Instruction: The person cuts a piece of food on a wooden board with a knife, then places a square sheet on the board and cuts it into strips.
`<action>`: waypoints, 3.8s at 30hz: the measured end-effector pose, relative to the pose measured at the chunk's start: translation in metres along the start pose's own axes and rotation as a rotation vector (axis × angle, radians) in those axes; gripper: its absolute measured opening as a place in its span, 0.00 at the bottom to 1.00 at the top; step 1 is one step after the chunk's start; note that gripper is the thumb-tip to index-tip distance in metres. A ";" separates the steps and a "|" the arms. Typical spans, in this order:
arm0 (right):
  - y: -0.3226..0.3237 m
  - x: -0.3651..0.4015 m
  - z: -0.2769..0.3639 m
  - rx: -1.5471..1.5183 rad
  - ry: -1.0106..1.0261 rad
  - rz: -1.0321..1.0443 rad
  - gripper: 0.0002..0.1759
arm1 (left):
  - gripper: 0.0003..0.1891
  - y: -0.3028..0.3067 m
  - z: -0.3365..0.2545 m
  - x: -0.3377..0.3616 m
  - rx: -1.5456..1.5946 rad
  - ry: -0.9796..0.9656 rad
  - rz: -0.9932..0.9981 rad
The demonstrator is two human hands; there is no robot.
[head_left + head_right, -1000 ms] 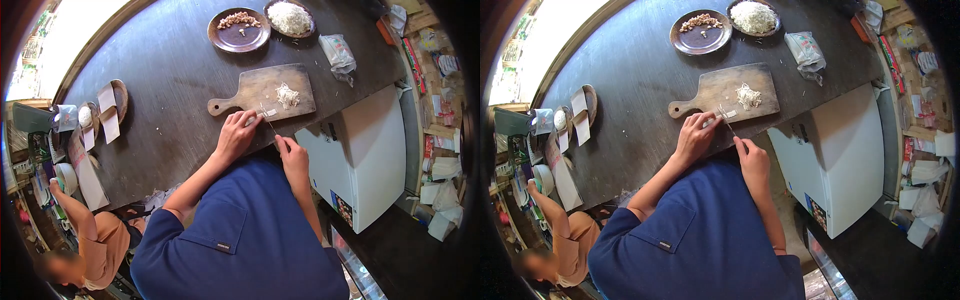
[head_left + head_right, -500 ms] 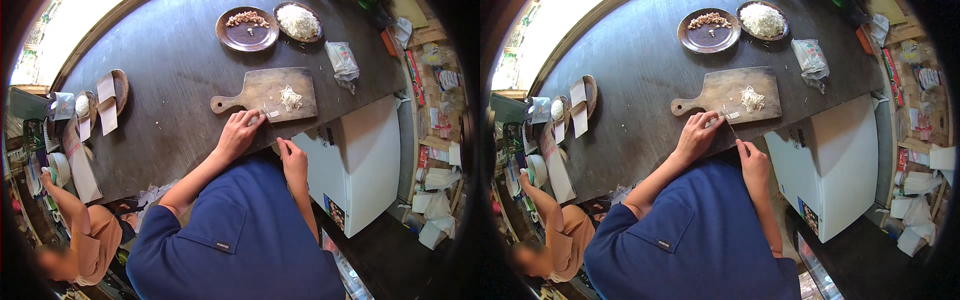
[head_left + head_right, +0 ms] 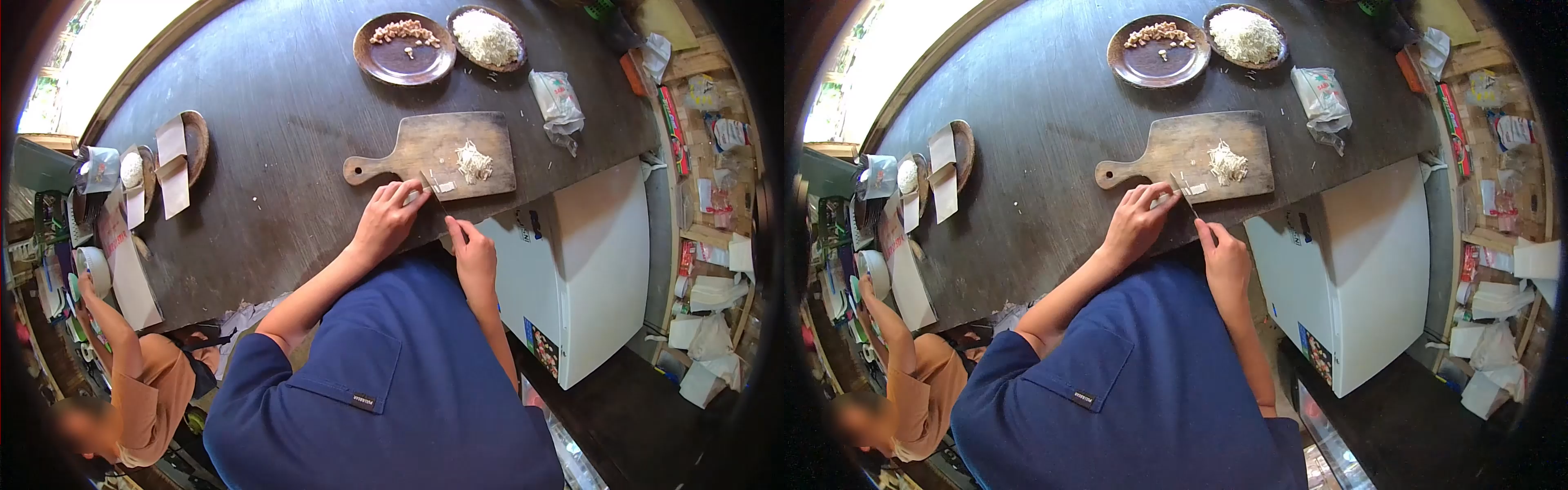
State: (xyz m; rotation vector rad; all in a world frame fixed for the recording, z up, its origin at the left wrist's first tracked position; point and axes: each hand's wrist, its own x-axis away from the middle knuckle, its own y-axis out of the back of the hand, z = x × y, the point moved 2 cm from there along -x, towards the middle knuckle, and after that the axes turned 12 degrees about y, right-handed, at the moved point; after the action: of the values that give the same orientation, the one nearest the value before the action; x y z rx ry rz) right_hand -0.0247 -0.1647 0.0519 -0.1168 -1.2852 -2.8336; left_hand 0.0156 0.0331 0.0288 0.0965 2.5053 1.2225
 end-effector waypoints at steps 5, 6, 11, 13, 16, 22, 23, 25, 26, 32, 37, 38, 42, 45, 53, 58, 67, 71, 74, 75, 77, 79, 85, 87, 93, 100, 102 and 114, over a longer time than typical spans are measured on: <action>0.011 0.001 0.010 0.036 0.002 0.011 0.23 | 0.25 -0.001 0.002 -0.001 0.025 0.019 0.001; 0.009 0.003 0.006 0.035 0.003 0.013 0.23 | 0.25 0.000 0.003 -0.001 0.023 0.020 0.001; -0.003 -0.001 -0.003 -0.044 0.002 0.004 0.23 | 0.24 0.002 0.001 -0.004 -0.016 0.012 0.027; -0.002 -0.002 0.002 -0.041 0.016 -0.007 0.23 | 0.24 -0.001 0.000 -0.002 0.000 0.015 0.031; 0.006 0.000 0.008 -0.039 -0.001 0.023 0.24 | 0.24 -0.002 0.003 -0.003 0.024 0.018 0.007; 0.002 0.001 0.004 -0.010 -0.035 0.047 0.25 | 0.24 0.000 0.002 -0.003 0.052 0.023 0.006; 0.001 -0.001 0.007 0.000 -0.008 0.031 0.25 | 0.23 0.000 0.002 -0.003 0.049 0.028 0.011; 0.002 -0.005 0.012 0.002 -0.001 0.023 0.25 | 0.23 -0.002 0.001 -0.003 0.070 0.029 0.009; 0.002 -0.007 0.015 0.002 0.016 0.019 0.25 | 0.22 -0.003 0.002 -0.003 0.086 0.035 0.000; 0.006 0.007 0.007 0.022 -0.021 0.041 0.24 | 0.22 0.001 0.004 -0.004 0.048 0.004 0.008; 0.006 0.003 0.016 -0.010 0.014 0.009 0.24 | 0.23 -0.002 0.005 -0.002 0.065 0.011 0.034; 0.007 0.002 0.018 0.002 0.031 -0.003 0.24 | 0.24 -0.002 0.007 -0.003 0.055 0.006 0.041; 0.004 0.007 0.012 0.025 0.017 -0.009 0.24 | 0.23 -0.002 0.004 -0.003 0.054 0.018 0.036; 0.001 0.001 0.014 0.022 0.011 0.000 0.25 | 0.22 0.001 0.003 -0.004 0.042 0.011 0.033; 0.003 0.006 0.013 0.041 0.006 0.009 0.25 | 0.19 -0.003 0.007 -0.003 0.051 0.013 0.016; 0.002 -0.001 0.019 0.034 0.031 -0.002 0.25 | 0.20 -0.001 0.002 -0.003 0.099 0.029 0.023; -0.001 -0.003 0.023 0.049 0.026 0.006 0.25 | 0.19 0.002 0.003 -0.003 0.181 0.067 0.031; 0.004 0.000 0.025 0.012 0.019 0.025 0.25 | 0.19 0.002 0.005 -0.004 0.204 0.069 0.027; 0.002 0.002 0.017 0.025 -0.014 0.045 0.25 | 0.18 0.000 0.005 -0.003 0.203 0.068 0.018; 0.001 0.001 0.018 0.026 -0.016 0.045 0.25 | 0.18 0.000 0.005 -0.004 0.205 0.068 0.019; -0.001 -0.003 0.021 0.037 -0.003 0.030 0.25 | 0.18 0.002 0.003 -0.004 0.214 0.081 0.018; -0.001 -0.003 0.020 0.024 0.008 0.017 0.25 | 0.18 0.001 0.003 -0.003 0.222 0.079 0.024; -0.001 -0.001 0.020 0.044 0.008 0.036 0.25 | 0.18 0.003 0.004 -0.005 0.229 0.070 0.019; -0.002 -0.003 0.019 0.056 0.014 0.020 0.25 | 0.17 0.000 0.006 -0.004 0.236 0.075 0.015; 0.004 -0.003 0.028 0.097 0.003 0.063 0.26 | 0.16 0.002 0.004 -0.004 0.220 0.074 0.001; -0.003 -0.008 0.024 0.057 0.015 0.043 0.27 | 0.17 -0.001 0.005 -0.003 0.226 0.074 -0.010; -0.002 -0.009 0.025 0.051 0.052 0.019 0.26 | 0.17 -0.001 0.007 -0.003 0.224 0.073 -0.015; 0.003 -0.010 0.030 0.031 0.028 0.062 0.26 | 0.15 0.000 0.007 -0.003 0.272 0.108 -0.020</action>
State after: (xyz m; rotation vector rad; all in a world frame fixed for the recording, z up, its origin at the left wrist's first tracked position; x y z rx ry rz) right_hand -0.0131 -0.1439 0.0731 -0.1135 -1.2964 -2.7519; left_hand 0.0209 0.0376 0.0257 0.0737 2.7466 0.8951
